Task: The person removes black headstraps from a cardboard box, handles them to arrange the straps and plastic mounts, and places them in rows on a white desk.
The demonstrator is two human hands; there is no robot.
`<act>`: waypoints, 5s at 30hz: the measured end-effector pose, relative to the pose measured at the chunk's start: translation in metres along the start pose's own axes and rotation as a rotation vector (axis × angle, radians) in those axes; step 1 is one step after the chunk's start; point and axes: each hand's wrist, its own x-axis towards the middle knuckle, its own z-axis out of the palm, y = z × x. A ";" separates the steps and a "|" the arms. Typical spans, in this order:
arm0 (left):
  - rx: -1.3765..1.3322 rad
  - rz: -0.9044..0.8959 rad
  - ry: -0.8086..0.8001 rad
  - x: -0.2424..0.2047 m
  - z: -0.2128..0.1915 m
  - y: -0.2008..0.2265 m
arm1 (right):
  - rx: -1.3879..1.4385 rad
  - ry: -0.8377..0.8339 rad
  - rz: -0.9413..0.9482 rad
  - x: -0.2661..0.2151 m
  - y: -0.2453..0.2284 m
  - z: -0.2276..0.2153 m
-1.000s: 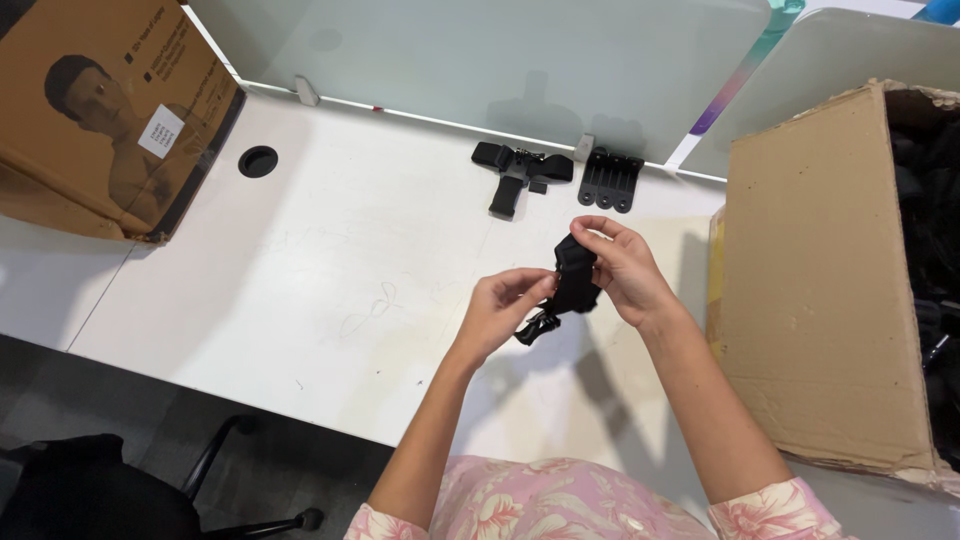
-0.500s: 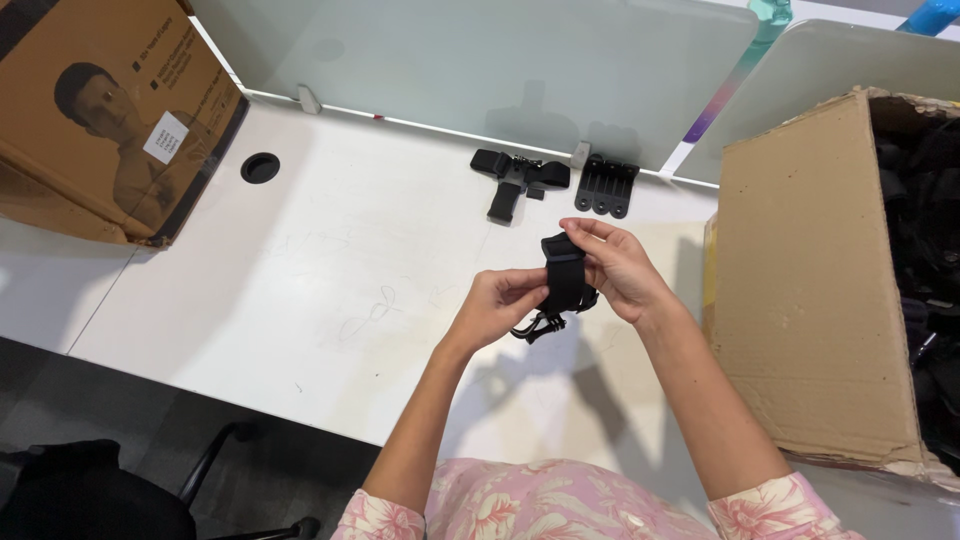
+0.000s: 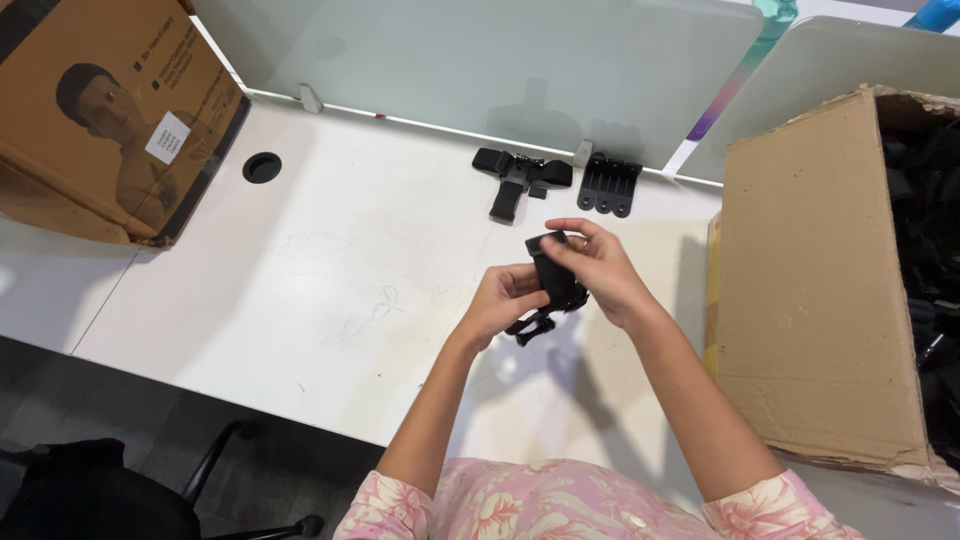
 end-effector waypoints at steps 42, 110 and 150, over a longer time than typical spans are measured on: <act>-0.033 -0.113 0.401 0.019 -0.088 -0.008 | 0.110 -0.136 0.232 0.042 0.016 0.032; -0.428 0.159 0.348 0.062 -0.137 0.060 | -0.473 -0.253 -0.107 0.129 0.019 0.051; -0.376 -0.080 0.389 0.128 -0.202 -0.026 | -0.121 0.080 0.102 0.227 0.100 0.049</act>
